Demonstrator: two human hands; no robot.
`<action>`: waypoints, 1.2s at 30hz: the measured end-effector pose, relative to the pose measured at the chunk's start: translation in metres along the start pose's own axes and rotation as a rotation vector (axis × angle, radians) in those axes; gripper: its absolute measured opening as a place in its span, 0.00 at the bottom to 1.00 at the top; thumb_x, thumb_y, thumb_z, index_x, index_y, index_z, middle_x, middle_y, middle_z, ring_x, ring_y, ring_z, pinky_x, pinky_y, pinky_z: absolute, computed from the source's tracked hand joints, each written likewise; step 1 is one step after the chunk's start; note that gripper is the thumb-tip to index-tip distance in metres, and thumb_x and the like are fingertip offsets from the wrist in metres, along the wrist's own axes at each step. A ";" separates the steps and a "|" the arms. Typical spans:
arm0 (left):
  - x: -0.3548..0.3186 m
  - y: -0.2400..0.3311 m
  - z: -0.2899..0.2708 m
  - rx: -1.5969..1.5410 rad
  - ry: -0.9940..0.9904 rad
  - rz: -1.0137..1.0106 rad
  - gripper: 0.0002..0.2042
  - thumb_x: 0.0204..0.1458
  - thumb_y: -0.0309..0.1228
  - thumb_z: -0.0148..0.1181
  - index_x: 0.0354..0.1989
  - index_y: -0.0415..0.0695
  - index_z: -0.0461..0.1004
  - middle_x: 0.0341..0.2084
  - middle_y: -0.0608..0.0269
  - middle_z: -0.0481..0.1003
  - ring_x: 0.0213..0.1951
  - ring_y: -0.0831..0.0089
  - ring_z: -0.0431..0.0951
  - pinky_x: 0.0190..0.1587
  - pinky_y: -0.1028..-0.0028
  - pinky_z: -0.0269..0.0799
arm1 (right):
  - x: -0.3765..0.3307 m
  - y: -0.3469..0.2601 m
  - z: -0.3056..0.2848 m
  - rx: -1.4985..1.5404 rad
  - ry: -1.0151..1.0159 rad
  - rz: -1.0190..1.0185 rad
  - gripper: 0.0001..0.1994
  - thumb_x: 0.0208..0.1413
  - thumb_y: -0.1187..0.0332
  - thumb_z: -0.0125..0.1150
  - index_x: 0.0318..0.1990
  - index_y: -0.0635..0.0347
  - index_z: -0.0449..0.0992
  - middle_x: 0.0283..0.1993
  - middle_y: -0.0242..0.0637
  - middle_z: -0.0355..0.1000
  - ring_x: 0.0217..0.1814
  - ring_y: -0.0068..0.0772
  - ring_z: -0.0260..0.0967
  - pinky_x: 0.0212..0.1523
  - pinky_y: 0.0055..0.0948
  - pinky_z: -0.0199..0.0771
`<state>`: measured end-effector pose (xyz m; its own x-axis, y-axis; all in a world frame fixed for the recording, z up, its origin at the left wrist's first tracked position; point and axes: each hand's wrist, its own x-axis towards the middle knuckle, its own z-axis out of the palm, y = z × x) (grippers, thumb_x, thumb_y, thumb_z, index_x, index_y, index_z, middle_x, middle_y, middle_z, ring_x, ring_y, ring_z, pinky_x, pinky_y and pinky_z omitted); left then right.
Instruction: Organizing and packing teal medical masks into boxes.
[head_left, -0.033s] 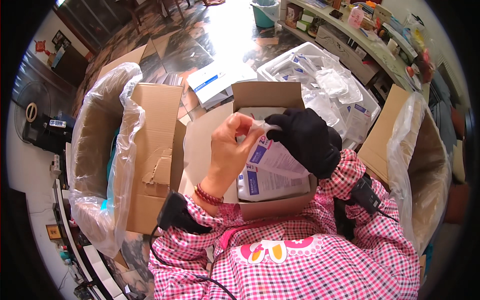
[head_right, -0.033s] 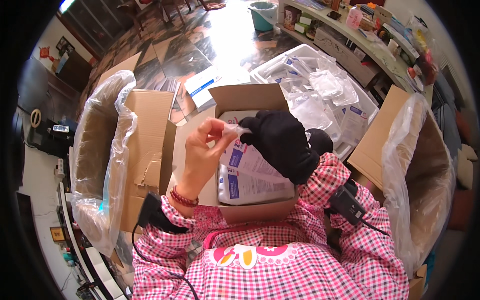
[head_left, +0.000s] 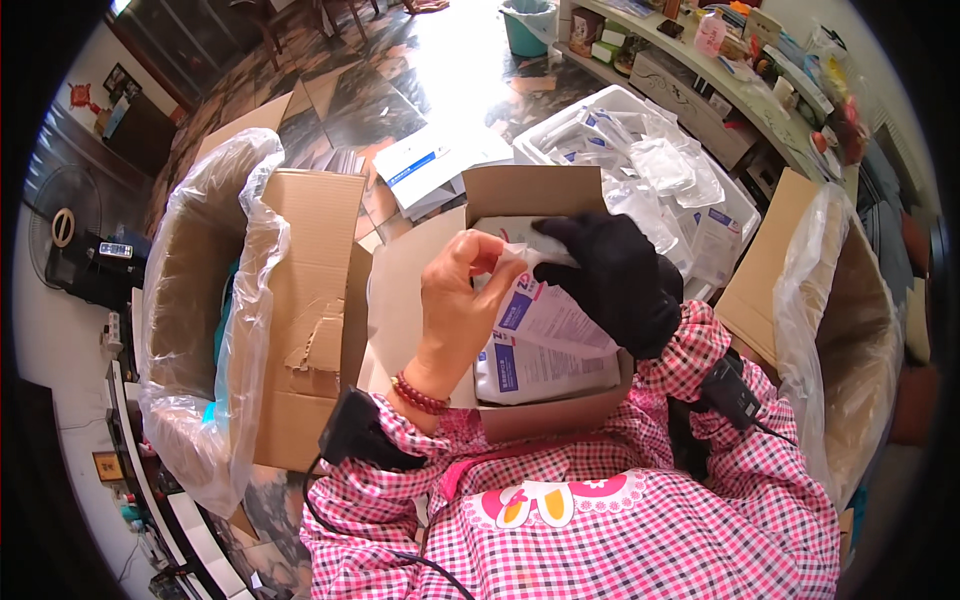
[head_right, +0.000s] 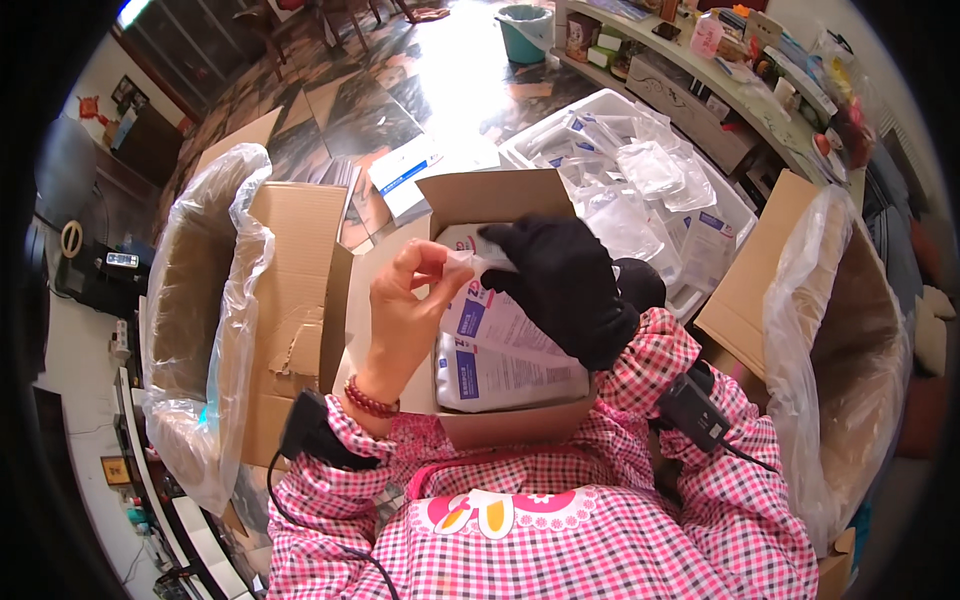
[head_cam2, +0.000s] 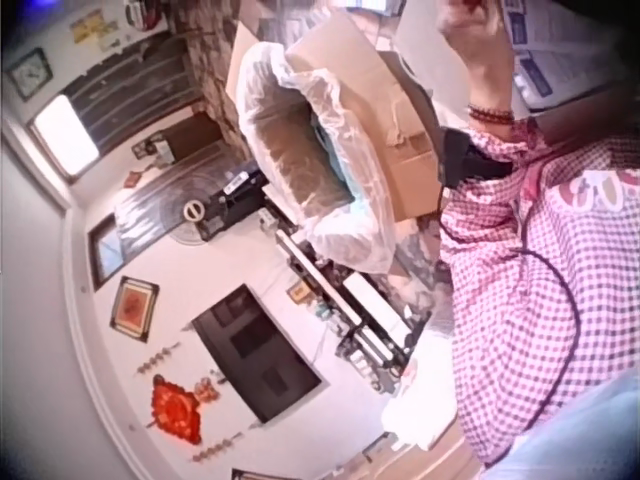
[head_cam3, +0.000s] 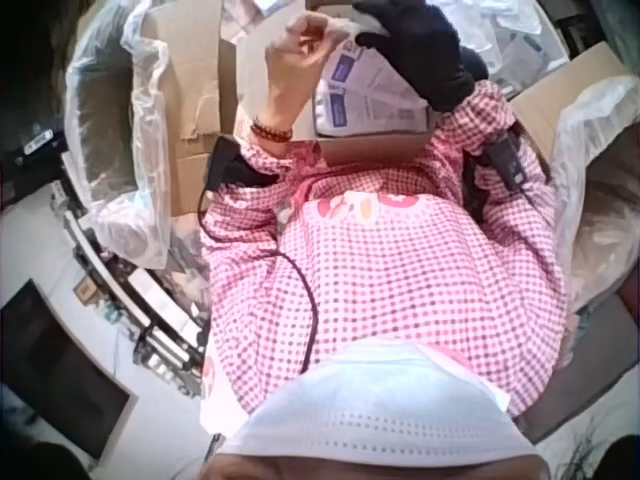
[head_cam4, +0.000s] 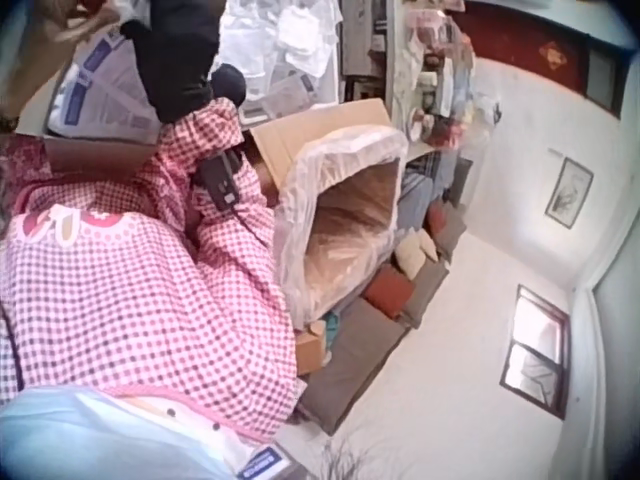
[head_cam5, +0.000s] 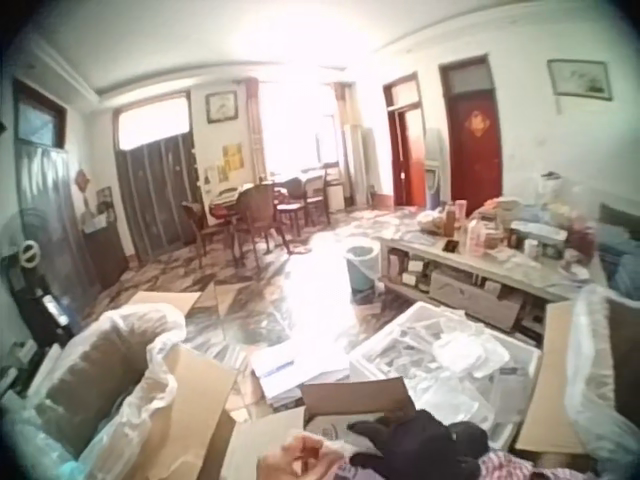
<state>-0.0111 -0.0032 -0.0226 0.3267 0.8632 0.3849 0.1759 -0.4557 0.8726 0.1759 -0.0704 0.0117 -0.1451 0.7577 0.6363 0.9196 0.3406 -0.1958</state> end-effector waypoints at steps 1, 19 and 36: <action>-0.001 0.001 0.002 0.075 0.053 0.054 0.10 0.50 0.26 0.72 0.34 0.39 0.75 0.27 0.63 0.78 0.28 0.74 0.81 0.34 0.75 0.76 | 0.004 -0.005 -0.007 -0.019 0.060 0.045 0.13 0.49 0.66 0.69 0.43 0.53 0.78 0.41 0.37 0.74 0.43 0.42 0.73 0.43 0.39 0.72; -0.011 0.001 0.009 0.159 0.172 -0.019 0.17 0.49 0.25 0.73 0.48 0.45 0.78 0.37 0.63 0.76 0.35 0.72 0.81 0.31 0.75 0.80 | -0.026 0.000 0.017 0.096 0.016 0.117 0.19 0.43 0.66 0.74 0.46 0.52 0.80 0.46 0.34 0.75 0.47 0.42 0.71 0.47 0.39 0.71; -0.023 -0.003 0.004 0.360 0.049 0.086 0.10 0.48 0.29 0.74 0.32 0.41 0.77 0.33 0.62 0.76 0.39 0.65 0.75 0.42 0.68 0.70 | -0.032 -0.010 0.016 0.392 -0.155 0.386 0.24 0.41 0.61 0.78 0.47 0.60 0.81 0.45 0.47 0.76 0.46 0.49 0.77 0.47 0.40 0.77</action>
<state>-0.0150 -0.0228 -0.0350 0.3108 0.8239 0.4738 0.4677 -0.5666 0.6784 0.1660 -0.0889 -0.0184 0.0954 0.9307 0.3530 0.7164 0.1821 -0.6736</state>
